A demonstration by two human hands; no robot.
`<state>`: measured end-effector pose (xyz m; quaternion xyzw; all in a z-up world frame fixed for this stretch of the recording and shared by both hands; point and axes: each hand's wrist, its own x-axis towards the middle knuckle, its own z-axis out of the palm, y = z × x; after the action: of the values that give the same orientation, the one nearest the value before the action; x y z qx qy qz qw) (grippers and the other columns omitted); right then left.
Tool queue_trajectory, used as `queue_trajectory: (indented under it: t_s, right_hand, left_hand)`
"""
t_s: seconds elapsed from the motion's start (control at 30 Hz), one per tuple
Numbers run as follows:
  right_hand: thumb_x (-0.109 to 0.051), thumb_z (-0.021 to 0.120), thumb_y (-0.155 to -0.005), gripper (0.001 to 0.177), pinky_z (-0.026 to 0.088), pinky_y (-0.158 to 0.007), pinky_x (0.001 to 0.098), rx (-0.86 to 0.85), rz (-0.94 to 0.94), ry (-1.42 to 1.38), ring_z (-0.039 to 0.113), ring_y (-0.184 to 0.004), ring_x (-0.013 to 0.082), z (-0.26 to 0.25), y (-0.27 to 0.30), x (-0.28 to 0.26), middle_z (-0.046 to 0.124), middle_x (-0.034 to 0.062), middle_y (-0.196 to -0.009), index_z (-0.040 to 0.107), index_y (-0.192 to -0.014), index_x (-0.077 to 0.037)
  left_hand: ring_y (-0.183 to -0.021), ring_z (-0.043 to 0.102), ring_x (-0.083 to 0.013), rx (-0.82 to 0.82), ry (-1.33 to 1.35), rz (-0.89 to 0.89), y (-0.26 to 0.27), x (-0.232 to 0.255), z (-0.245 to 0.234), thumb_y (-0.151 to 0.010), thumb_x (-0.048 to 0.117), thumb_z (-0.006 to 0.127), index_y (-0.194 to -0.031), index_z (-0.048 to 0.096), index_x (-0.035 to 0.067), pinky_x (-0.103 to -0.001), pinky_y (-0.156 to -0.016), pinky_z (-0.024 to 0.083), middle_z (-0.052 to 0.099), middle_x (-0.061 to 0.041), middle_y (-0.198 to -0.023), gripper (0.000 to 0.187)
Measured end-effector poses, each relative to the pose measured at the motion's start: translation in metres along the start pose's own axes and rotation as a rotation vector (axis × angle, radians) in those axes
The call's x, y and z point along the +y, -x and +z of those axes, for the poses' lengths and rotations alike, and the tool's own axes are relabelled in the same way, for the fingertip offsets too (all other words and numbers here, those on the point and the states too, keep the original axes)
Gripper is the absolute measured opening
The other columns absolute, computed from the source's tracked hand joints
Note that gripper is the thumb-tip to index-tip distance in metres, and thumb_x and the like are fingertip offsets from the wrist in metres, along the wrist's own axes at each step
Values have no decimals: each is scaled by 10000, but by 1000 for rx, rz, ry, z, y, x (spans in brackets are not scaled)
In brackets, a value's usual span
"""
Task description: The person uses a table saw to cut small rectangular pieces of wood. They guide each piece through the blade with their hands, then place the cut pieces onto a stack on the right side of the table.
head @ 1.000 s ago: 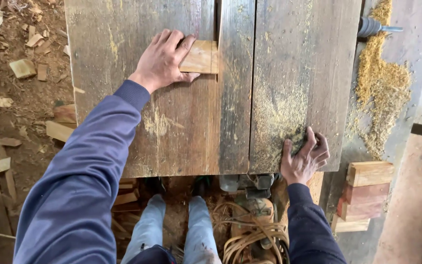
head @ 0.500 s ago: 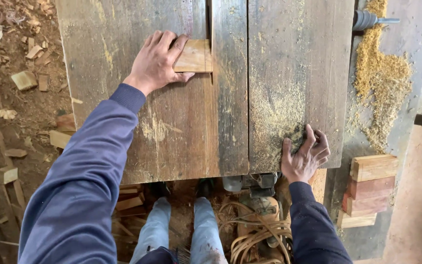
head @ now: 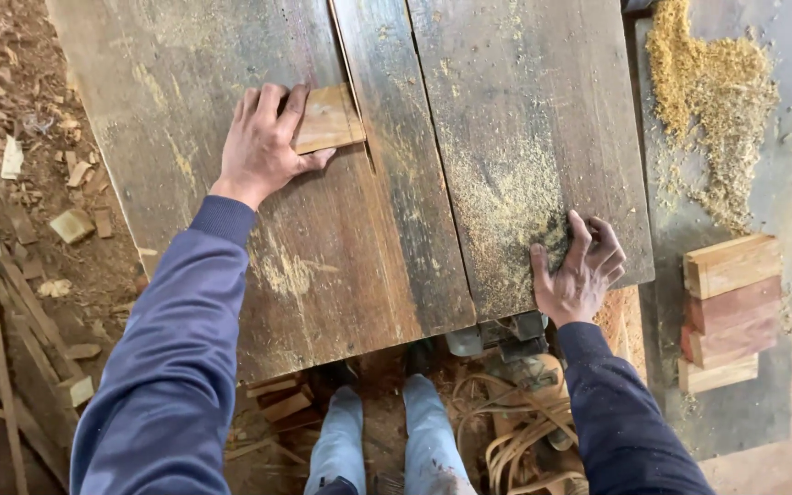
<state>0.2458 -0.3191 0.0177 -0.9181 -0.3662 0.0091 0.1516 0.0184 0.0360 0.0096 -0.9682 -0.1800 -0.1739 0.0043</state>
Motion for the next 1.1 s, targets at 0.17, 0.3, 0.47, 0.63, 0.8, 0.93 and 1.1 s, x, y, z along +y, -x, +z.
queue_trajectory:
  t_s: [0.17, 0.3, 0.47, 0.63, 0.8, 0.93, 1.1]
  right_hand:
    - [-615, 311, -846, 598, 345, -798, 514, 6, -7, 1, 301, -1066, 309, 4, 0, 4, 303, 120, -1236, 356, -1306, -235]
    - [-584, 338, -859, 577, 339, -804, 504, 36, -29, 35, 313, -1057, 302, 5, 2, 7, 319, 125, -1233, 362, -1309, -223]
    - [-583, 344, -861, 569, 335, -812, 524, 26, -31, 32, 310, -1070, 311, 4, -1, 6, 311, 134, -1247, 360, -1303, -225]
    - [-551, 383, -867, 551, 329, -802, 532, 25, -50, 28, 317, -1070, 332, -3, -1, 2, 312, 145, -1242, 364, -1302, -213]
    - [-550, 395, -867, 545, 323, -806, 526, 40, -68, -6, 312, -1056, 331, 0, -1, 6, 325, 138, -1229, 402, -1278, -193]
    - [-572, 349, -877, 564, 284, -808, 504, 2, -117, 55, 282, -1039, 345, 12, -4, 22, 278, 153, -1162, 332, -1301, -199]
    - [-531, 374, -923, 548, 263, -827, 531, 49, -194, 31, 323, -1049, 354, -7, 4, -2, 355, 207, -1165, 437, -1240, -88]
  left_hand:
    - [-782, 421, -246, -23, -30, 10, -1, -6, 5, -844, 720, 251, -1197, 478, 0, -378, -728, 428, 412, -139, -929, 834]
    - [-799, 439, -278, -45, 20, -7, -4, -7, 5, -839, 716, 281, -1193, 468, 1, -420, -751, 439, 425, -158, -937, 819]
    - [-815, 431, -265, -47, -4, 10, -8, -12, 4, -861, 695, 327, -1153, 478, -25, -404, -777, 437, 429, -155, -927, 792]
    - [-855, 440, -289, -52, 40, -44, -11, -22, 13, -836, 726, 264, -1218, 451, -32, -478, -753, 475, 429, -186, -962, 870]
    - [-946, 424, -346, -132, 127, -201, 15, -4, -10, -854, 514, 533, -1298, 380, -26, -550, -857, 386, 419, -214, -1028, 715]
    - [-982, 477, -431, -177, 166, -740, 55, 47, -59, -755, 486, 734, -1308, 317, -42, -487, -820, 419, 399, -229, -1104, 871]
    - [-911, 533, -478, -359, 258, -1149, 116, 77, -103, -939, 337, 403, -1377, 89, -49, -555, -731, 384, 685, -95, -832, 663]
